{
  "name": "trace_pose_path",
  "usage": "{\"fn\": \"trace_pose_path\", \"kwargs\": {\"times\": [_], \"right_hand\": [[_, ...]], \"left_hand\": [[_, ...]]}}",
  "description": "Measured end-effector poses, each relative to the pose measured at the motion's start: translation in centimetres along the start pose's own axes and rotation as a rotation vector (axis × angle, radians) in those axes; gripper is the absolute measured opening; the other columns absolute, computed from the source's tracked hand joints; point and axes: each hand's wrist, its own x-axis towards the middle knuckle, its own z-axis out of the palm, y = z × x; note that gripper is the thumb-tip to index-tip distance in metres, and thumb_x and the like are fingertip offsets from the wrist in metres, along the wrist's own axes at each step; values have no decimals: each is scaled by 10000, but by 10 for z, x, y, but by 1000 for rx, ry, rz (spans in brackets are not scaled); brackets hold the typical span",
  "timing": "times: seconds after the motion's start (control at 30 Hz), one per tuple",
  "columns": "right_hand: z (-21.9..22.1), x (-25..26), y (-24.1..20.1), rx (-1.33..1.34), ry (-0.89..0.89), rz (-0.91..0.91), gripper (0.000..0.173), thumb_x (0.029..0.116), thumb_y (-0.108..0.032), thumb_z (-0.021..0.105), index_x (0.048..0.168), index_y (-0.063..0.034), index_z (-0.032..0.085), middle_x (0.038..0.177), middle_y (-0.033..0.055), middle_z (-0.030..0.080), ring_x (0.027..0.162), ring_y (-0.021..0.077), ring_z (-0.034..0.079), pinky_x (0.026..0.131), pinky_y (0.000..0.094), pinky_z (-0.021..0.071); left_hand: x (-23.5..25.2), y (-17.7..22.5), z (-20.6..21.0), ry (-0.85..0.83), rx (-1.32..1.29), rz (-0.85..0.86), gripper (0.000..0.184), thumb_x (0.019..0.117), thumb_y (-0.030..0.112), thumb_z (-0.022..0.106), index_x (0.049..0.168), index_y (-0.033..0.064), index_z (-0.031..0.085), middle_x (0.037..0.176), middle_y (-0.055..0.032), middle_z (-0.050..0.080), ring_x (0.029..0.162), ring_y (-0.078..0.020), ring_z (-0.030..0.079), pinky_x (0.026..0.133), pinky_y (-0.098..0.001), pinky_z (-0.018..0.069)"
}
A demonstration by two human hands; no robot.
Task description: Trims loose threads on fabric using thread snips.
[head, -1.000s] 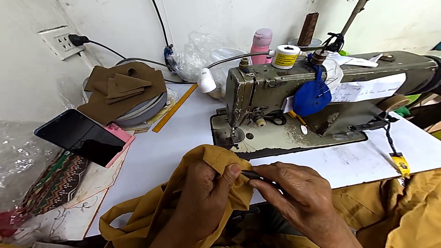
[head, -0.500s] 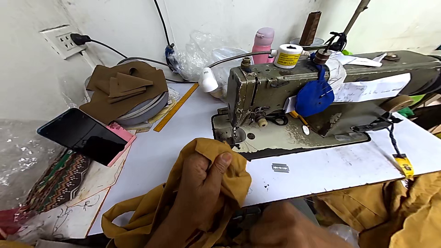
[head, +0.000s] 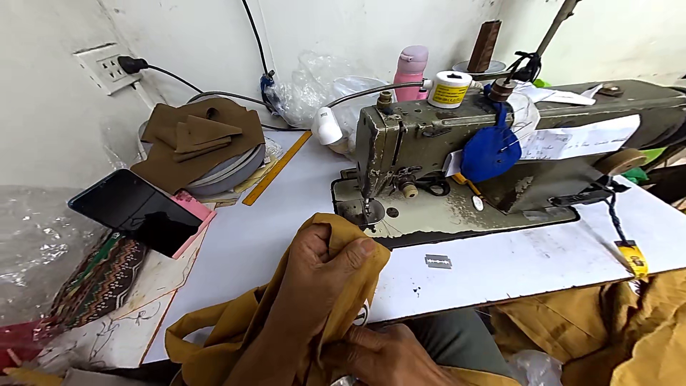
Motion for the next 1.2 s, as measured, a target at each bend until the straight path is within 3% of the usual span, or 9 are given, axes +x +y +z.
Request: {"fn": "trace_pose_path", "kwargs": {"times": [0.07,0.1,0.17,0.2,0.3,0.5,1.2], "right_hand": [[-13,0,-2,37,51,27,213,979,-264,685,1086,-87,734,895,86,704,726,185,676,594,346,544],[-23,1,-4,51,111,43,317,982,-370,697,1093,-75,729,859,86,693,709,172,660,592,330,535],[-44,4,-4,24,258,64,494,993,-529,618,1149,-67,700,837,63,674,685,111,620,591,270,523],[-54,6,-2,-15,316,77,516,1030,-539,537,1173,-65,682,837,50,671,679,85,614,592,250,527],[-70,11,10,-148,439,122,443,1087,-436,467,1155,-50,672,793,15,630,645,31,562,568,198,488],[-68,18,19,-303,412,159,447,1087,-448,457,1039,-63,678,702,-1,585,571,56,527,498,229,433],[-69,14,21,-407,401,99,428,1107,-396,420,966,-74,663,677,5,577,573,84,551,488,256,425]], "left_hand": [[0,-3,-3,1,-7,7,143,891,58,761,998,16,675,862,-110,730,776,-151,725,752,-308,626],[0,-4,-3,4,-6,12,153,890,57,762,1007,15,673,872,-109,731,788,-152,726,765,-309,625],[-1,-6,-4,9,-3,27,165,888,62,770,1014,22,670,884,-105,731,800,-156,726,778,-312,626],[-1,-6,-3,6,-2,38,166,888,62,771,1019,27,674,889,-99,730,803,-154,724,780,-309,625],[-1,-7,-1,-22,6,83,173,890,64,770,1035,47,676,902,-83,734,813,-139,725,782,-296,624],[-2,-6,0,-44,41,157,177,895,104,777,1043,66,688,919,-74,735,830,-137,723,789,-289,621],[-4,-6,4,-56,81,145,154,904,113,769,1021,61,683,889,-73,735,795,-134,723,750,-274,621]]}}
